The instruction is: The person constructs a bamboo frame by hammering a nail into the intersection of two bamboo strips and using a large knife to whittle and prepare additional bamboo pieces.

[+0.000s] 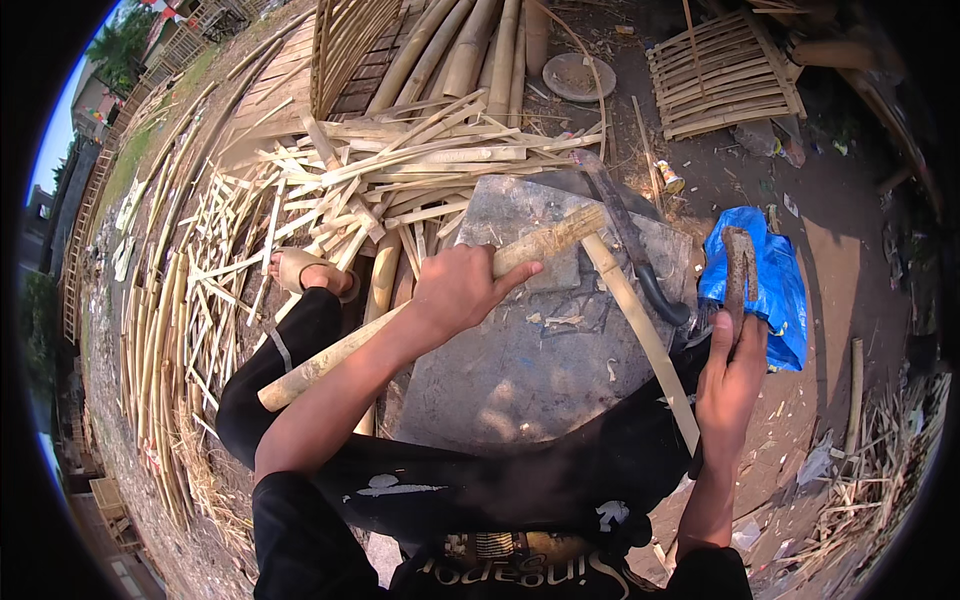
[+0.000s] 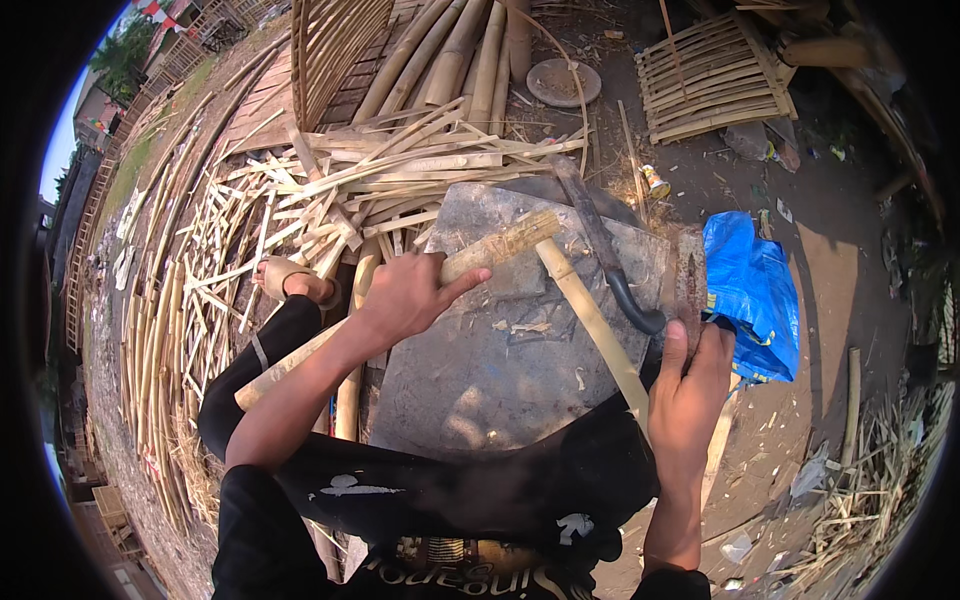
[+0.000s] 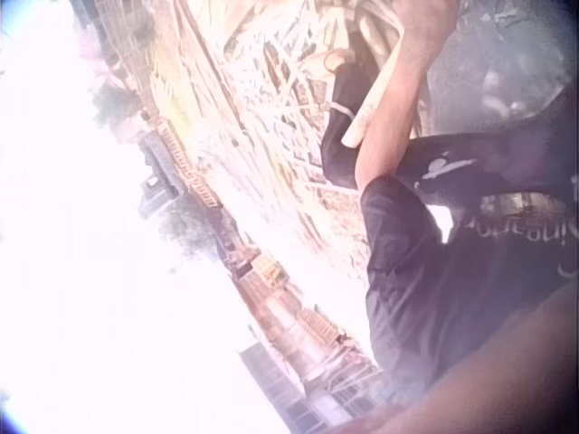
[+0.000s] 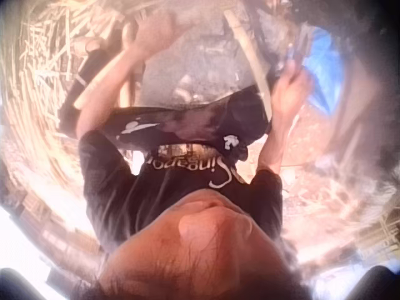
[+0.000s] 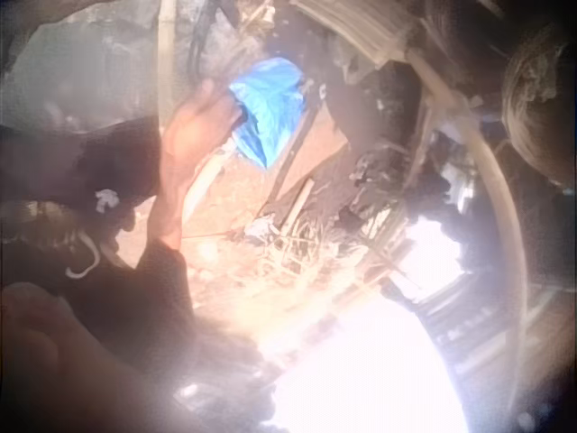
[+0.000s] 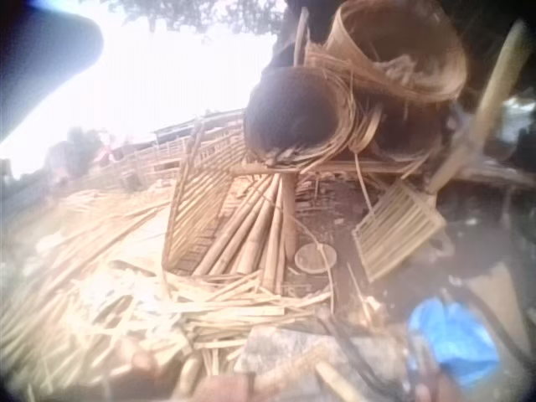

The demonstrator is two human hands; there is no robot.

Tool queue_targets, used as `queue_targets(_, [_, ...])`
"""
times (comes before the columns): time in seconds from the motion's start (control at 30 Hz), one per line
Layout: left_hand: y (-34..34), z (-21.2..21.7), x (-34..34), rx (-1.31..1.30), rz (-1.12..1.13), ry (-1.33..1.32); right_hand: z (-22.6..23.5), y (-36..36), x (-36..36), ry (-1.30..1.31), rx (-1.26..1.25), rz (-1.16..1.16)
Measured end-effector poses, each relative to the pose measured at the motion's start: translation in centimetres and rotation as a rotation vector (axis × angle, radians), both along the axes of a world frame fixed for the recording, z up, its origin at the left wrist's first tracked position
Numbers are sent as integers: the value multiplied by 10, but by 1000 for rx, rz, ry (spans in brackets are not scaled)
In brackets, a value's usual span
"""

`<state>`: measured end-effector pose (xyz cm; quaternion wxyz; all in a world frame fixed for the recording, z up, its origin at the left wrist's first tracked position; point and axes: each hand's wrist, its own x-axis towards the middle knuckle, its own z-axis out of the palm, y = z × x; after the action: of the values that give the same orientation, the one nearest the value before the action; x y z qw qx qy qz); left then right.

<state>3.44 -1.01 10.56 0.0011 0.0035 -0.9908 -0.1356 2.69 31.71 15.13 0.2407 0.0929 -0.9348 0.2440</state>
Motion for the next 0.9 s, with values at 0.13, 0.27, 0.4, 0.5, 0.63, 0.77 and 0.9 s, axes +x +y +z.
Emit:
queue_targets(0.13, [-7, -48, 15, -25, 10, 69, -7, -36, 10, -670, -371, 49])
queue_targets(0.27, [-3, -60, 10, 41, 59, 46, -57, -70, -5, -819, -427, 175])
queue_targets(0.4, [-9, -89, 10, 18, -36, 244, -101, -97, -21, -714, -458, 232])
queue_targets(0.5, [-11, -93, 11, -36, -51, 385, -86, -104, -24, -745, -502, 196])
queue_targets(0.63, [-8, -93, 16, -183, -67, 604, -55, -106, -6, -592, -779, 216])
queue_targets(0.77, [-9, -97, 8, -194, -95, 638, -93, -100, -20, -588, -389, 248])
queue_targets(0.9, [-11, -99, 20, -288, -39, 646, -50, -109, -8, -660, -494, 243])
